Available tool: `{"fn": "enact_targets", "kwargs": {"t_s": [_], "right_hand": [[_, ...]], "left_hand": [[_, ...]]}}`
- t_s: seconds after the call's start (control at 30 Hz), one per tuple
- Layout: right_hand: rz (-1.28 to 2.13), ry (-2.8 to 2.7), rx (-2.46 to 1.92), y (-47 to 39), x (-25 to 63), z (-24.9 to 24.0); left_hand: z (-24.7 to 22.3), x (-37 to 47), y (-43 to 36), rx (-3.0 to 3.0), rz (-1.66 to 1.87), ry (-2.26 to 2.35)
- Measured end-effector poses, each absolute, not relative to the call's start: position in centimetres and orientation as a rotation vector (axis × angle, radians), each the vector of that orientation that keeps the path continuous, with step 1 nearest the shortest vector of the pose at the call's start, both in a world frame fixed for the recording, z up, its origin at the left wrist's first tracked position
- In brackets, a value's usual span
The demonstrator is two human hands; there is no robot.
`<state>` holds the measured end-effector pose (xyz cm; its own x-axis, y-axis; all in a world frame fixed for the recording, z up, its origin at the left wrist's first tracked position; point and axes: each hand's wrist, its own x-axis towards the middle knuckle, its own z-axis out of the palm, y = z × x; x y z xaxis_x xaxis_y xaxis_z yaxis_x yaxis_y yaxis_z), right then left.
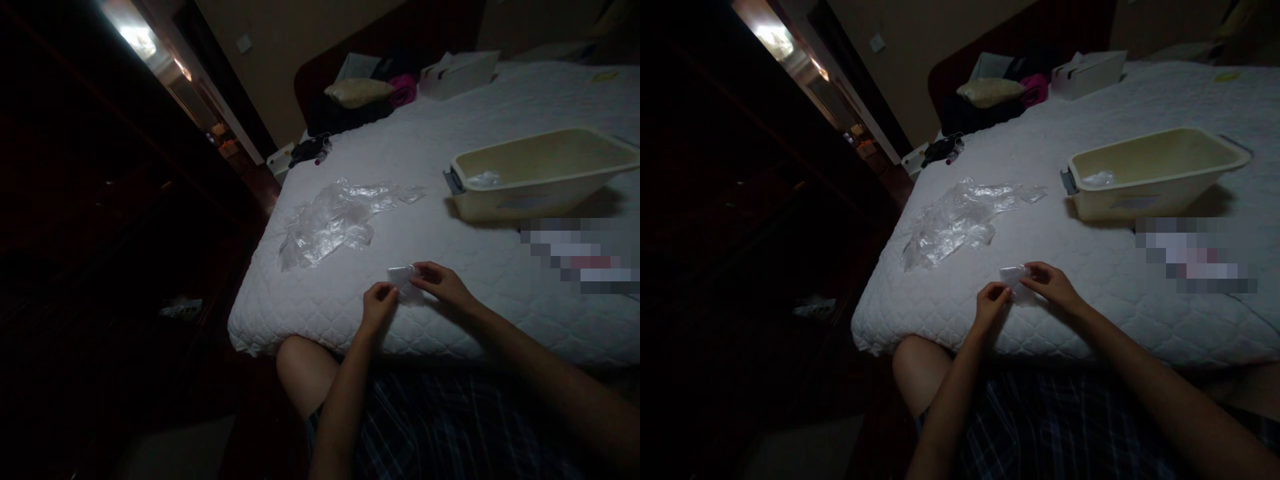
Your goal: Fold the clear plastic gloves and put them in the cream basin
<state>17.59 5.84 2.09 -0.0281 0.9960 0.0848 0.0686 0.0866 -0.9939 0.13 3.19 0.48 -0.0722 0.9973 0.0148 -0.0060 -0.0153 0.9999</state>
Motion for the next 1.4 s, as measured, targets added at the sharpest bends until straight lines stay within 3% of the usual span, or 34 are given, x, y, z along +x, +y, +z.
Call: {"fn": "enact_targets", "kwargs": {"t_s": [0.47,0.73,0.93,1.2,1.4], "right_hand": [[1.116,-1.139,-1.213,6.1,20.1,2.7],[0.888,-1.051,-1.231,12.1,31.7,11.2],[0.762,-1.018,-1.409,19.2,38.5,17.2],[0.877,-1.440,-1.581,25.4,37.7,14.3],[0.623,-1.784,-1.575,26.3,38.9,13.7]], "left_hand": [[2.2,-0.2,3.1,1.633,1.087,1.430],[1.4,2.7,8.1,2.422,1.137,1.719],[-0.3,3.4,8.3,2.567,1.002,1.826],[0.5,3.4,8.2,2.504,0.944,1.871],[0.7,3.5,8.1,2.481,0.940,1.864]]}}
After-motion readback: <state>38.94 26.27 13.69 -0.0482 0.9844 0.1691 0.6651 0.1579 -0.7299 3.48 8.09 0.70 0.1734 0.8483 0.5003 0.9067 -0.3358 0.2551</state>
